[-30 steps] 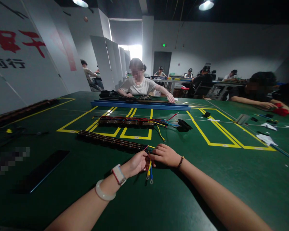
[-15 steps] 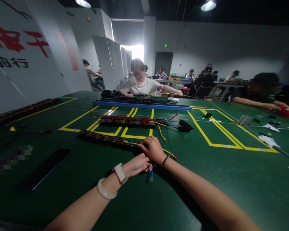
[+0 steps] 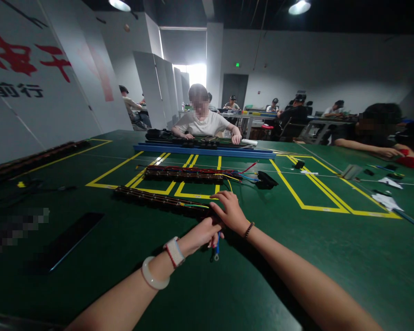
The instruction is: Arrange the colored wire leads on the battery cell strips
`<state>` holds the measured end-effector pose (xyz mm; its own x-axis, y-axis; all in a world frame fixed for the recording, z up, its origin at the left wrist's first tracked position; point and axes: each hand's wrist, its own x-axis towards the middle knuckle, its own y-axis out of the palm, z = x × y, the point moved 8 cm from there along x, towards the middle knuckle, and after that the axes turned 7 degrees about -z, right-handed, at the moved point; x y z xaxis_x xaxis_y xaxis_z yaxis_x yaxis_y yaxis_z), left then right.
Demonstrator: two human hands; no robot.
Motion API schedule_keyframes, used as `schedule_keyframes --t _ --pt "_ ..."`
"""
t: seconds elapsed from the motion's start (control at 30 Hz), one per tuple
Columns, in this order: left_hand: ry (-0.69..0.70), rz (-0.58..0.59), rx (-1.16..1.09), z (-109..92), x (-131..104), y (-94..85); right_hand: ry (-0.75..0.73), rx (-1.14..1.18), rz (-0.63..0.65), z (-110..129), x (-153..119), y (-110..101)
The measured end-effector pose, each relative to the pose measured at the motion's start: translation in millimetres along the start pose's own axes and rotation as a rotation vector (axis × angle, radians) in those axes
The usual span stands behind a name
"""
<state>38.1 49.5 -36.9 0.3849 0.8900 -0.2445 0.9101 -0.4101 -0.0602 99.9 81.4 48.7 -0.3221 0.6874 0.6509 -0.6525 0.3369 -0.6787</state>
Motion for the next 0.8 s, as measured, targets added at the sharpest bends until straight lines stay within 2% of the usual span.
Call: schedule_keyframes --t 0.13,0.23,0.33,0.47,0.6,0.8 --pt "0.122 -0.095 0.278 -12 -4 -10.9 0.046 -0.104 0.079 -35 -14 -14" --pt "0.269 -0.205 0.511 -23 -8 -21.4 0.044 -0.153 0.207 -55 -28 -11" --pt "0.376 -0.267 0.652 -30 -11 -26.8 0.051 -0.080 0.281 -64 -36 -4" --pt "0.481 -0.221 0.742 -36 -13 -25.4 0.139 0.117 0.306 -70 -38 3" --pt "0.578 -0.162 0.878 -41 -14 -21.9 0.219 0.211 0.272 -77 -37 4" --pt "0.608 -0.193 0.935 -49 -20 -19.9 0.220 0.272 0.257 -78 -37 4"
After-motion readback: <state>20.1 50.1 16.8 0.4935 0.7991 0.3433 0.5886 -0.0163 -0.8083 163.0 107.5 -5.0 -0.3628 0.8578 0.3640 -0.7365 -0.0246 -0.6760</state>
